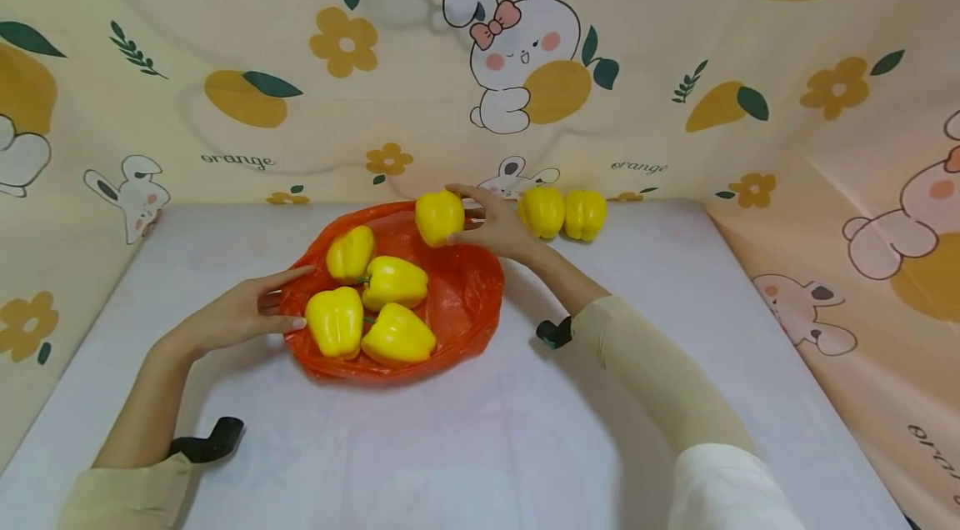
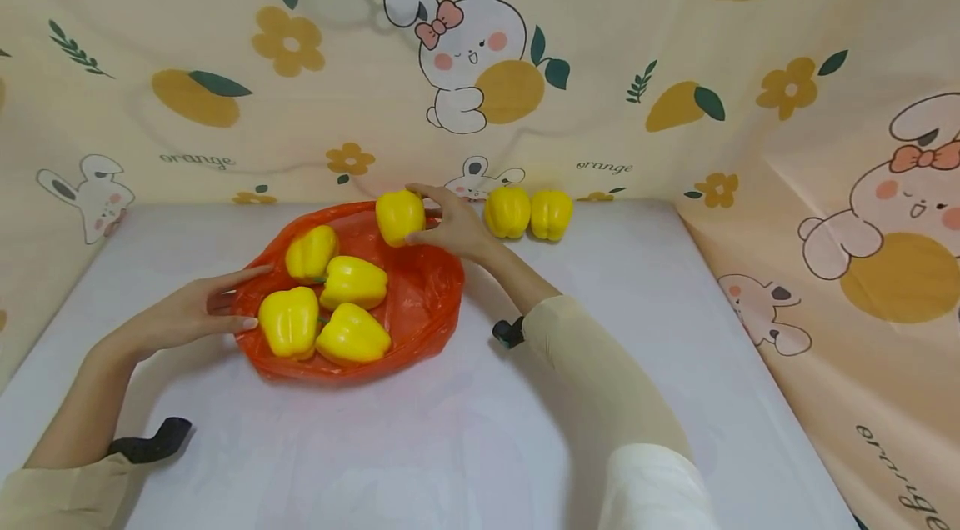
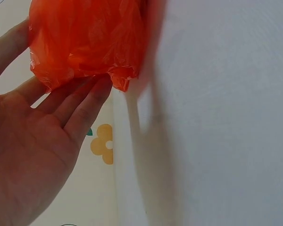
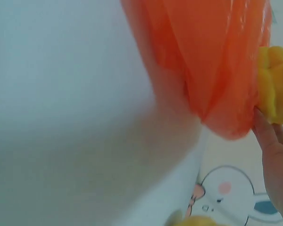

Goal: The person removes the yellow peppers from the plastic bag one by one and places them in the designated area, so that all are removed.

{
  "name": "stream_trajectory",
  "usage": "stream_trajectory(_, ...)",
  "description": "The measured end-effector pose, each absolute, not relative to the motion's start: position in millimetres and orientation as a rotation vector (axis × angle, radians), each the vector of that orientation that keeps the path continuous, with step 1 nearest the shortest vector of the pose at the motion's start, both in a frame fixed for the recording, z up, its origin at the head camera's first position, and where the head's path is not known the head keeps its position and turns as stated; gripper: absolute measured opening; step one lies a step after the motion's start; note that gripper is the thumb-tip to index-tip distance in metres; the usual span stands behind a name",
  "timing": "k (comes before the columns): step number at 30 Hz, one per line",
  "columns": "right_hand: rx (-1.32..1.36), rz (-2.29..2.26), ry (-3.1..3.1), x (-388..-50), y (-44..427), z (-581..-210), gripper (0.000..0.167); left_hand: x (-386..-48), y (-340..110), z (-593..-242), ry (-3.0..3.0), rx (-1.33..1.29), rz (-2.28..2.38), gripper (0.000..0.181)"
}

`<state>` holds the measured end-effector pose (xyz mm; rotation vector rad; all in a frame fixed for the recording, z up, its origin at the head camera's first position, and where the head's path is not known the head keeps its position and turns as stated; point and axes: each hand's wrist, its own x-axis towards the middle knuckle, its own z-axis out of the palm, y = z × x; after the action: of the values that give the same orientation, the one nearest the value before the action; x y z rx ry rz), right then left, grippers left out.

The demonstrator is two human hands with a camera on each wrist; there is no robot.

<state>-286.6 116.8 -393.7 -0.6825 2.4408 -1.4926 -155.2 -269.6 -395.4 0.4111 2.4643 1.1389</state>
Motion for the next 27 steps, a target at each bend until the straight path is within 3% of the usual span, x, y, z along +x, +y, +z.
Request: stream_trajectory(27, -0.561, -1.464, 2.534, -287.4, 197.9, -361.1, 0.076, -159.3, -267.3, -404.3, 2.433, 0.416, 1.146, 0.083)
